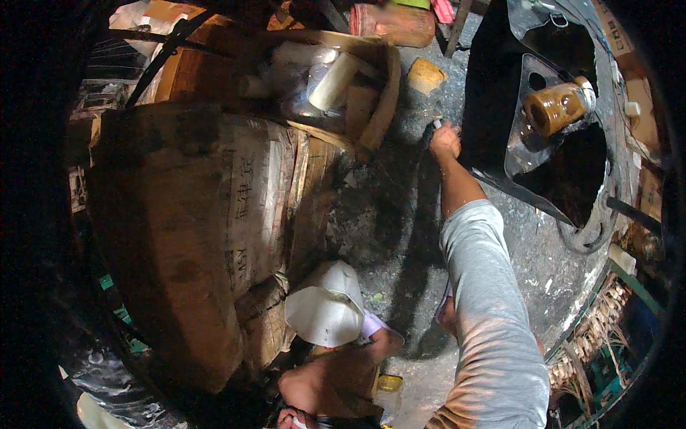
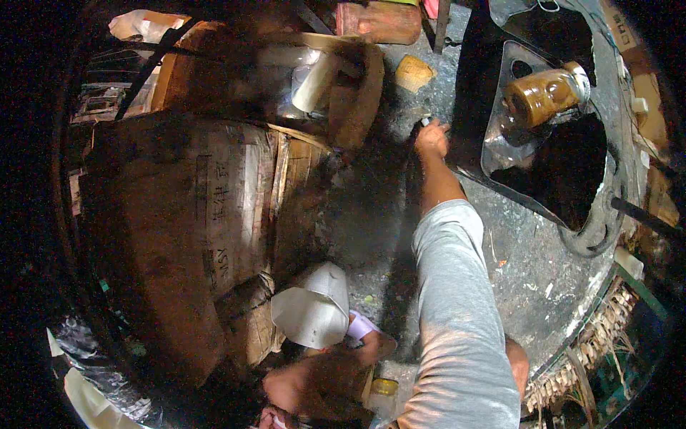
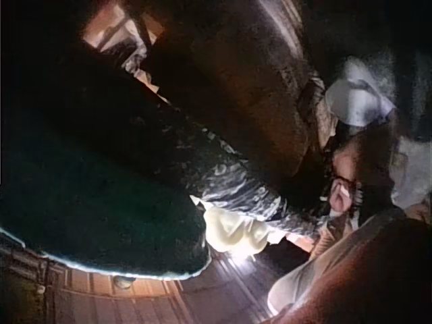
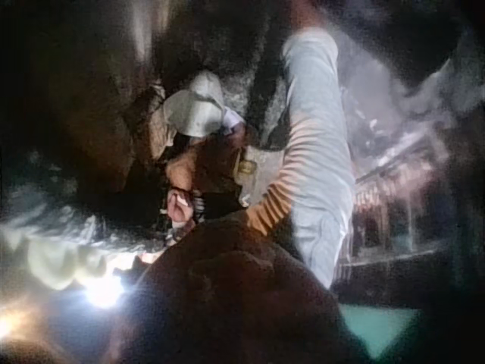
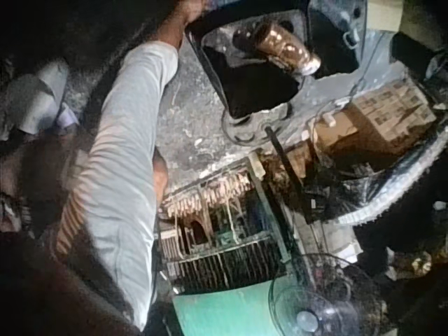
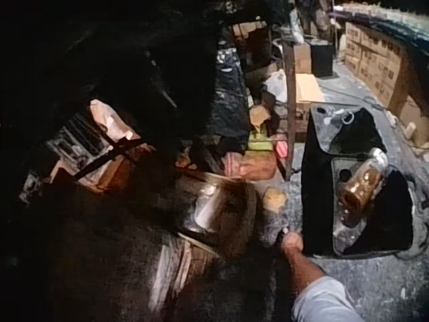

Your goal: The person repeatedly picks up white cylindrical candle bodies and small wick pieces, inserts the wicks into the candle bodies, and places the assembled units into a tray. The person works continuously at a table filled with candle parts and finished items.

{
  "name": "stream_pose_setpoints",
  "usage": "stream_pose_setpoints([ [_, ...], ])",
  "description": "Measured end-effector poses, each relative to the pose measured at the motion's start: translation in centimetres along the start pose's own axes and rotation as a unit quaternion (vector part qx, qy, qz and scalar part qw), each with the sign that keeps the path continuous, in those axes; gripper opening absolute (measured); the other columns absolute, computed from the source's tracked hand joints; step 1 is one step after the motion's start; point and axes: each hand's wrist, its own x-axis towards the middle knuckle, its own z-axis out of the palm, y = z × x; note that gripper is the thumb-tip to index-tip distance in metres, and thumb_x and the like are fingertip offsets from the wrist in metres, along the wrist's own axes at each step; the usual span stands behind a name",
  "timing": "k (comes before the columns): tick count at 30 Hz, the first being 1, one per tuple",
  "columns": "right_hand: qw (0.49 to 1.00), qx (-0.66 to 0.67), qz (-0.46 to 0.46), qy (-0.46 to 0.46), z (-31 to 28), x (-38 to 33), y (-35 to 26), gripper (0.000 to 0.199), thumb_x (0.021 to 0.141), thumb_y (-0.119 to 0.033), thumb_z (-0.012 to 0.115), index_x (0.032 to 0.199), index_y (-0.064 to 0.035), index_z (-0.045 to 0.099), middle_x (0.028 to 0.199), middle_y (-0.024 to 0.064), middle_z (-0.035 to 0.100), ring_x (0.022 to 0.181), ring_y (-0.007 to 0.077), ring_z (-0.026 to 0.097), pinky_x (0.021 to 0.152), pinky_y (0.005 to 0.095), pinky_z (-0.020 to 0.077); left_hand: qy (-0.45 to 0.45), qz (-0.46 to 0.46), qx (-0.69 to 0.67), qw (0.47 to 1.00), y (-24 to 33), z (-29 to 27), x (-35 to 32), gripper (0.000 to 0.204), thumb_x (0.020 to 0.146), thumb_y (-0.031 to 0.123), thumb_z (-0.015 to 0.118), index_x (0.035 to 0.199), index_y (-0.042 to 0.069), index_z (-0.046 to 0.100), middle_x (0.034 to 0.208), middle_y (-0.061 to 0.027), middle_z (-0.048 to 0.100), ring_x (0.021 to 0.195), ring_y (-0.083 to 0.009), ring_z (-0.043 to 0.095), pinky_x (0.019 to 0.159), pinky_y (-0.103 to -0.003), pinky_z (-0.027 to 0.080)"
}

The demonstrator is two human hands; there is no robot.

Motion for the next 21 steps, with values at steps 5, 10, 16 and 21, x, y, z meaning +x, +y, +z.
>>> stream_pose_setpoints([
  [5, 0.999, 0.038, -0.033, 0.010, 1.7, 0.6, -0.4, 0.032, 0.106, -0.023, 0.053, 0.132, -0.0052, 0.056, 0.137, 0.0214, 0.060, 0.120, 0.0396, 0.067, 0.096, 0.0490, 0.0575, -0.030, -0.002, 0.003, 1.000, -0.1, -0.3, 0.7, 0.016, 0.105, 0.019, 0.056, 0.106, 0.003, 0.060, 0.085, -0.0078, 0.064, 0.066, -0.0192, 0.058, 0.061, -0.033, 0.049],
  [10, 0.958, 0.116, -0.252, 0.067, 7.4, -7.0, 2.2, 0.043, 0.095, -0.031, 0.066, 0.127, -0.0031, 0.060, 0.112, 0.0229, 0.072, 0.100, 0.0423, 0.070, 0.086, 0.0515, 0.0557, 0.045, -0.016, 0.081, 0.996, 0.0, 0.8, -0.8, 0.010, 0.104, 0.014, 0.058, 0.107, 0.005, 0.060, 0.082, -0.0055, 0.064, 0.059, -0.0169, 0.055, 0.055, -0.031, 0.046],
  [16, 0.936, 0.242, -0.229, -0.113, 4.1, -36.1, 16.0, 0.028, 0.093, -0.015, 0.058, 0.116, -0.0012, 0.065, 0.104, 0.0260, 0.068, 0.097, 0.0461, 0.066, 0.083, 0.0580, 0.0521, -0.021, -0.021, 0.247, 0.968, -1.1, 0.0, -2.1, 0.008, 0.101, 0.012, 0.062, 0.107, 0.009, 0.061, 0.087, -0.0056, 0.064, 0.071, -0.0182, 0.060, 0.063, -0.035, 0.053],
  [21, 0.845, 0.065, -0.351, -0.398, -8.4, -56.9, 25.3, 0.028, 0.101, -0.028, 0.054, 0.107, -0.0055, 0.069, 0.104, 0.0241, 0.069, 0.095, 0.0398, 0.068, 0.082, 0.0521, 0.0539, -0.145, -0.043, 0.264, 0.953, -3.4, -1.5, -0.9, 0.027, 0.095, 0.008, 0.070, 0.121, 0.009, 0.063, 0.106, -0.0078, 0.066, 0.097, -0.0234, 0.065, 0.079, -0.038, 0.058],
])
